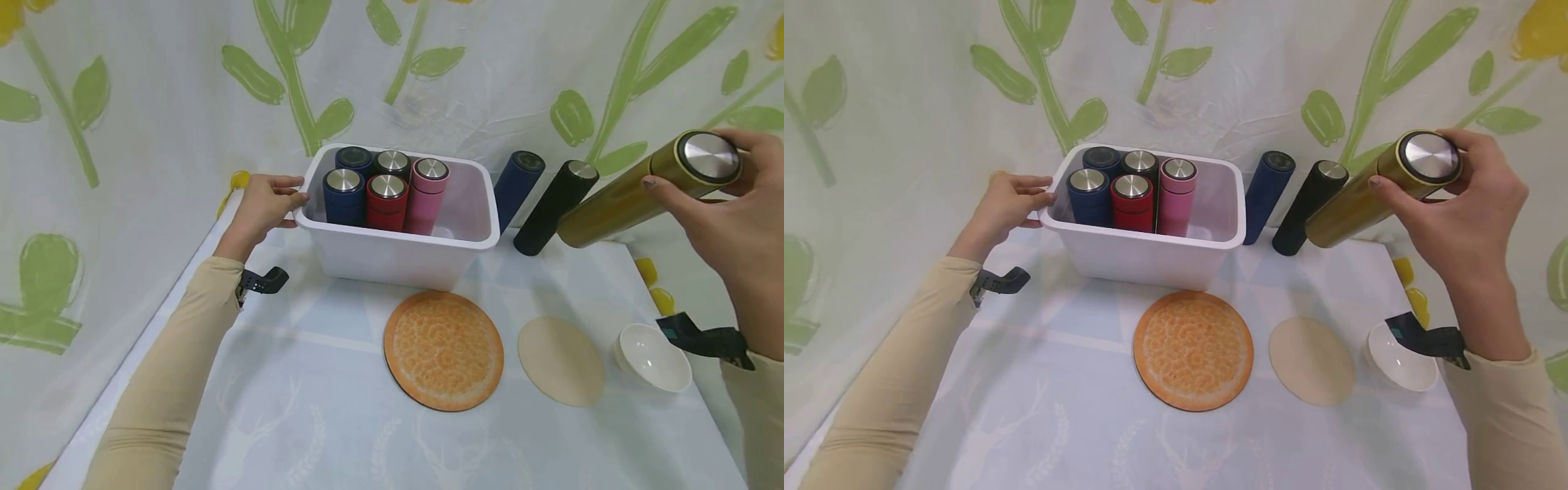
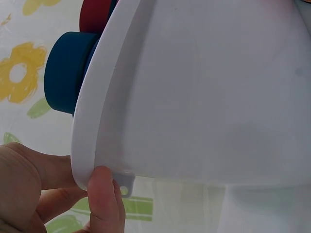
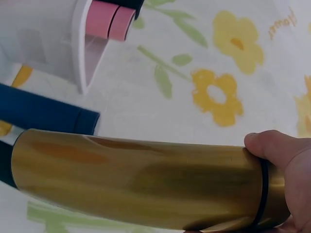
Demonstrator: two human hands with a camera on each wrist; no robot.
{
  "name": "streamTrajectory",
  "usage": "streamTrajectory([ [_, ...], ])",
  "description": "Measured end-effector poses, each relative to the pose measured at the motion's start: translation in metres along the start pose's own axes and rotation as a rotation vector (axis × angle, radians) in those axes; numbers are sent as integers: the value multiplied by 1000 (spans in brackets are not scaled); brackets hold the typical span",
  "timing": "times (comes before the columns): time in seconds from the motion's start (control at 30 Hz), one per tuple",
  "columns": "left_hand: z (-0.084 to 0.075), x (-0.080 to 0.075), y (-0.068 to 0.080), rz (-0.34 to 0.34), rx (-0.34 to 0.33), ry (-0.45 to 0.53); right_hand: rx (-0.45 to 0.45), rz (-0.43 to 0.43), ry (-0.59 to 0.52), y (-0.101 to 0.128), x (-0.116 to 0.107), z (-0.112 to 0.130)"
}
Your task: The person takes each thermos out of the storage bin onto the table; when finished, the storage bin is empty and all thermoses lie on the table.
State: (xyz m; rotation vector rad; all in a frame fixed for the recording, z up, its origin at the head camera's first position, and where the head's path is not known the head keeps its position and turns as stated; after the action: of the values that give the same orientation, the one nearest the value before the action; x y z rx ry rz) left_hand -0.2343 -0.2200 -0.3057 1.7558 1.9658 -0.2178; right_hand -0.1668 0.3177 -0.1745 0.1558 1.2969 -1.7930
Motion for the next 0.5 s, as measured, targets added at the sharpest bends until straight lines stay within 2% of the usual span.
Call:
streamTrajectory([
  [0.3,4,1,2,0,18,11,120,28,139,2,1,-23],
  [0.5,1,1,0,-8,17,8,99,5,118,-4,6,-50],
])
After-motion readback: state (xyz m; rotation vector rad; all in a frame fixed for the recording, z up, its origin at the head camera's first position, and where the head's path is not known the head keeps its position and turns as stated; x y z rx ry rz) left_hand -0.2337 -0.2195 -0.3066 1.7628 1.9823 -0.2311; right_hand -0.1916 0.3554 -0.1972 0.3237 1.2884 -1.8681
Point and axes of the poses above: each hand's wrist, its own y-axis away from the middle knuckle, its own x-axis out of the palm, z = x × y, the point moved 4 cm from there along -y, towards the middle knuckle, and after that the axes turned 8 degrees about -x, right-handed, at the moved point
